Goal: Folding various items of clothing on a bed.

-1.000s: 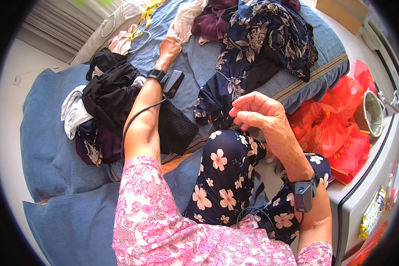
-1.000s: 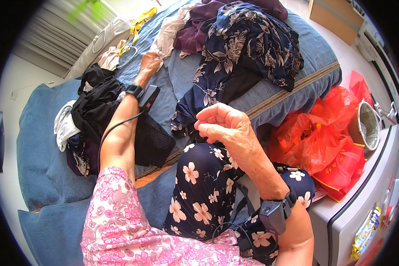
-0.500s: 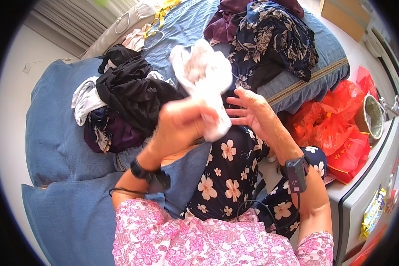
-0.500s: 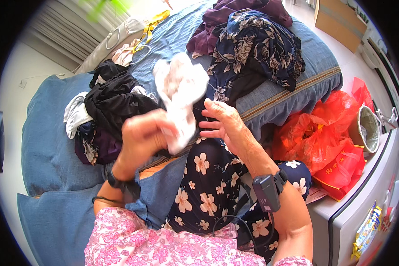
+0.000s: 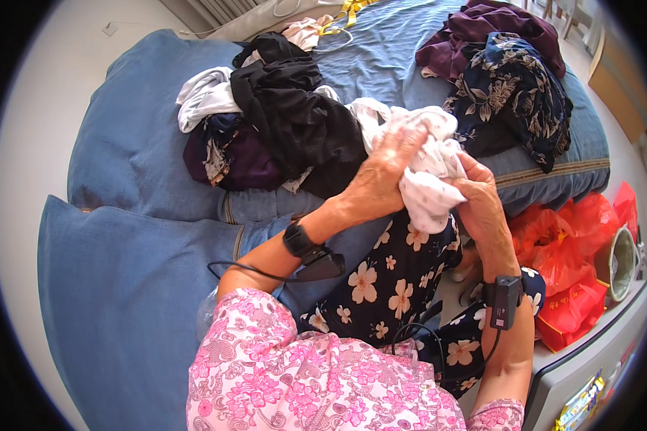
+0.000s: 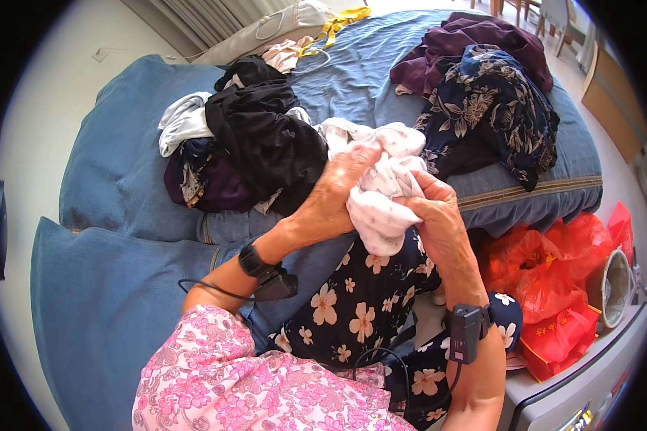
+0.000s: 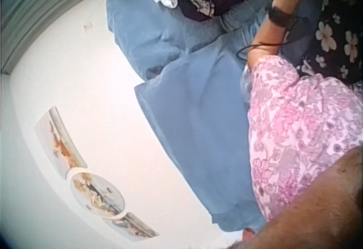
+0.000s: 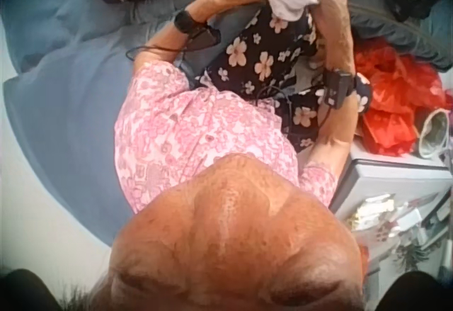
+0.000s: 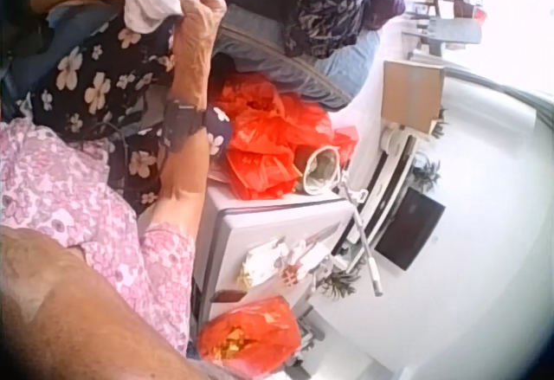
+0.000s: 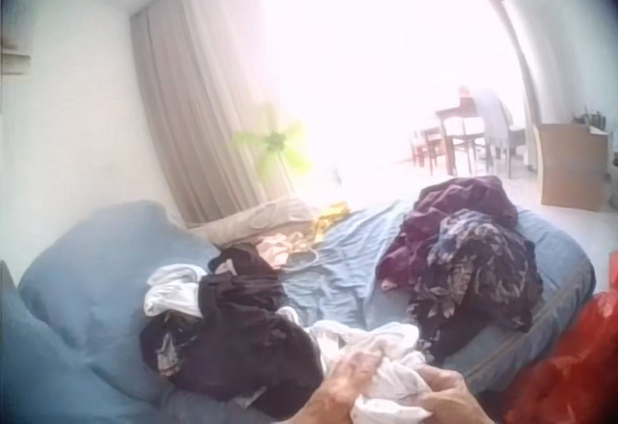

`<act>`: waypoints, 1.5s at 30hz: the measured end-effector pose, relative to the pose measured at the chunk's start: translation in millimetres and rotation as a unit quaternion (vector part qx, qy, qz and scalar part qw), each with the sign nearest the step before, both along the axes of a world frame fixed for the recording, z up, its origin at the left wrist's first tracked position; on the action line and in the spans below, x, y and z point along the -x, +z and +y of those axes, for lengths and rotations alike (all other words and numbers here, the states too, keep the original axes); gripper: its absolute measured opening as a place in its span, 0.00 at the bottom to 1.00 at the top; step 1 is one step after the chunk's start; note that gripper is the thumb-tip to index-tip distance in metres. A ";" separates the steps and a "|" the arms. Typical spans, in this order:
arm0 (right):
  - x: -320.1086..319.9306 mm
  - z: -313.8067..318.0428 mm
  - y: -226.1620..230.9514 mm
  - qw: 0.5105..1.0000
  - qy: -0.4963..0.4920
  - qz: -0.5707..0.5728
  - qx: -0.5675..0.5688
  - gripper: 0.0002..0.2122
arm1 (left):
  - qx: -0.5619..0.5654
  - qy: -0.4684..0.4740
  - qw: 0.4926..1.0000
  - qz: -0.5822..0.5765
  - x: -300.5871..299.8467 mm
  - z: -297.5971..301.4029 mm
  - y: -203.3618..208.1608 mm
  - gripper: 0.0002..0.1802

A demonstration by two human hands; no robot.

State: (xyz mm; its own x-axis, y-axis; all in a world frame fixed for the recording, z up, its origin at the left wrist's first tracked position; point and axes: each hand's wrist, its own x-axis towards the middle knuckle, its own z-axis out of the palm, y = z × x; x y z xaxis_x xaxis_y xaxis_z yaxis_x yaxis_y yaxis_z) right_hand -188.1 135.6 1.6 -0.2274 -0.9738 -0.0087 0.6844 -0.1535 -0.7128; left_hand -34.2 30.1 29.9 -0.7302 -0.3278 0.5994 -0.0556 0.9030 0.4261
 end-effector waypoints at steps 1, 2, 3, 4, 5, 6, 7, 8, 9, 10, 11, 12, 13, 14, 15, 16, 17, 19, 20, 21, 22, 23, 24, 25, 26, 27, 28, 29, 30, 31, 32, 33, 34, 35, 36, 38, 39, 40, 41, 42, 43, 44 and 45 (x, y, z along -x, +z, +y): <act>1.4 4.1 3.2 1.000 0.006 0.025 -0.002 0.19 | -0.022 -0.019 0.999 -0.018 2.6 7.0 3.9 0.32; 3.1 7.1 6.1 0.999 0.012 0.050 -0.004 0.20 | -0.022 -0.015 0.999 -0.018 4.7 7.0 -1.3 0.32; 5.0 8.7 7.6 0.999 0.021 0.048 0.004 0.19 | -0.034 -0.027 0.999 -0.006 6.1 4.6 -9.2 0.30; 6.1 10.0 10.4 0.999 0.021 0.048 0.004 0.19 | -0.047 -0.044 0.998 0.006 9.4 5.1 -9.2 0.28; 6.8 10.8 13.4 0.999 0.021 0.041 0.018 0.19 | -0.130 -0.012 0.991 0.017 9.5 11.6 -10.0 0.22; 7.6 11.7 15.5 0.999 0.020 0.034 0.032 0.19 | -0.131 -0.013 0.991 0.017 9.5 13.4 -8.2 0.22; 8.9 12.1 17.1 0.998 0.023 0.048 0.037 0.17 | -0.152 -0.010 0.988 0.019 7.5 13.7 -4.4 0.17; 9.0 12.2 19.7 0.998 0.023 0.048 0.038 0.17 | -0.173 -0.007 0.985 0.022 4.8 13.3 -0.7 0.13; 8.5 11.9 22.7 0.998 0.001 0.040 0.044 0.16 | -0.172 -0.007 0.985 0.021 2.4 9.4 3.8 0.13; 7.9 11.4 24.3 0.998 -0.021 0.033 0.050 0.15 | -0.143 0.007 0.989 0.026 -0.9 1.3 10.1 0.10; 14.5 10.8 20.7 0.997 -0.022 0.059 0.042 0.13 | -0.116 0.018 0.993 0.031 -2.0 -8.4 16.9 0.07; 17.7 12.0 20.1 0.997 -0.027 0.060 0.042 0.13 | -0.088 0.028 0.995 0.047 -2.6 -20.5 24.0 0.05; 18.5 12.6 23.0 0.996 -0.033 0.071 0.032 0.13 | -0.091 0.065 0.993 0.035 -6.3 -36.2 34.4 0.04; 19.6 13.3 24.3 0.995 -0.039 0.084 0.022 0.13 | 0.132 0.117 0.984 -0.020 -10.2 -55.3 49.5 0.05; 19.8 13.3 22.9 0.995 -0.033 0.091 0.018 0.13 | 0.047 0.082 0.994 0.061 -12.9 -67.2 63.7 0.03; 18.3 13.2 22.9 0.995 -0.033 0.091 0.020 0.13 | 0.047 0.109 0.992 0.036 -24.2 -98.3 71.3 0.05; 16.8 12.1 20.8 0.995 -0.029 0.097 0.017 0.13 | -0.207 0.124 0.966 0.094 -30.5 -112.2 86.9 0.08; 16.9 13.2 20.3 0.994 -0.021 0.109 0.012 0.12 | -0.255 0.154 0.928 0.225 -37.7 -173.9 100.6 0.13; 14.4 11.3 20.2 0.994 -0.019 0.107 0.015 0.12 | -0.249 0.227 0.915 0.223 -51.7 -202.2 116.7 0.13; 12.3 10.2 22.2 0.994 -0.012 0.106 0.019 0.12 | -0.252 0.270 0.887 0.276 -71.7 -242.2 125.8 0.13; 16.1 12.9 20.6 0.994 -0.018 0.107 0.012 0.12 | -0.251 0.231 0.893 0.292 -75.3 -254.2 122.9 0.14; 18.0 15.5 19.8 0.994 -0.022 0.110 0.006 0.13 | -0.248 0.194 0.898 0.307 -80.9 -263.9 122.6 0.15; 15.6 15.7 24.8 0.994 -0.025 0.108 0.011 0.13 | -0.213 0.311 0.876 0.303 -98.7 -289.6 130.3 0.13; 12.4 13.2 26.8 0.993 -0.019 0.117 0.005 0.13 | -0.052 0.296 0.927 0.226 -135.3 -305.2 126.0 0.12; 11.0 13.1 28.3 0.991 -0.020 0.130 -0.010 0.13 | 0.103 0.263 0.948 0.145 -151.7 -309.3 113.1 0.10; 12.0 14.4 29.1 0.988 -0.026 0.150 -0.029 0.13 | -0.057 0.245 0.946 0.205 -133.0 -294.1 98.3 0.08; 14.0 14.7 26.7 0.985 -0.031 0.161 -0.050 0.13 | -0.161 0.355 0.904 0.173 -104.8 -261.3 92.3 0.09; 12.0 13.8 27.6 0.986 -0.025 0.159 -0.042 0.13 | -0.059 0.433 0.890 0.128 -108.8 -259.9 83.1 0.10; 12.0 10.5 22.4 0.987 -0.017 0.155 -0.037 0.13 | 0.021 0.441 0.887 0.135 -96.0 -246.7 68.1 0.15; 12.2 10.4 22.9 0.987 -0.015 0.156 -0.037 0.13 | 0.108 0.455 0.880 0.080 -81.7 -228.6 56.1 0.21; 12.2 11.2 22.3 0.987 -0.014 0.158 -0.039 0.13 | 0.029 0.394 0.917 0.059 -65.2 -214.1 45.1 0.23; 12.8 10.9 18.9 0.986 -0.018 0.160 -0.040 0.13 | 0.002 0.353 0.935 0.017 -47.8 -212.3 24.2 0.23; 13.5 8.2 13.3 0.986 -0.015 0.160 -0.043 0.13 | -0.008 0.291 0.957 0.009 -26.9 -196.0 8.0 0.22; 15.3 8.1 10.6 0.986 -0.021 0.156 -0.047 0.13 | 0.003 0.253 0.967 -0.015 -1.5 -177.4 -2.6 0.23; 16.8 9.3 9.4 0.986 -0.028 0.153 -0.053 0.13 | -0.036 0.196 0.979 -0.032 22.6 -160.9 -9.5 0.24; 17.8 10.6 9.7 0.987 -0.045 0.142 -0.058 0.12 | -0.101 0.119 0.987 -0.039 69.2 -143.3 -24.6 0.27; 20.3 11.2 8.5 0.988 -0.056 0.130 -0.059 0.12 | -0.093 0.100 0.990 -0.037 93.5 -133.3 -26.8 0.28; 21.7 11.8 8.4 0.987 -0.061 0.131 -0.063 0.12 | -0.091 0.088 0.991 -0.039 116.2 -123.4 -25.5 0.29; 21.4 11.5 9.4 0.988 -0.072 0.120 -0.068 0.12 | -0.062 0.075 0.995 -0.036 136.7 -120.5 -26.3 0.31; 19.5 9.6 11.0 0.988 -0.081 0.108 -0.070 0.12 | -0.018 0.087 0.996 -0.016 156.9 -130.0 -37.0 0.32; 23.7 11.9 8.8 0.988 -0.095 0.101 -0.071 0.12 | -0.011 0.090 0.995 -0.046 180.4 -120.3 -35.5 0.34; 25.8 12.9 8.2 0.987 -0.102 0.102 -0.076 0.12 | -0.002 0.098 0.992 -0.077 197.7 -113.4 -32.4 0.35; 28.1 14.3 8.1 0.986 -0.113 0.096 -0.075 0.11 | -0.005 0.090 0.993 -0.076 215.3 -109.1 -35.4 0.35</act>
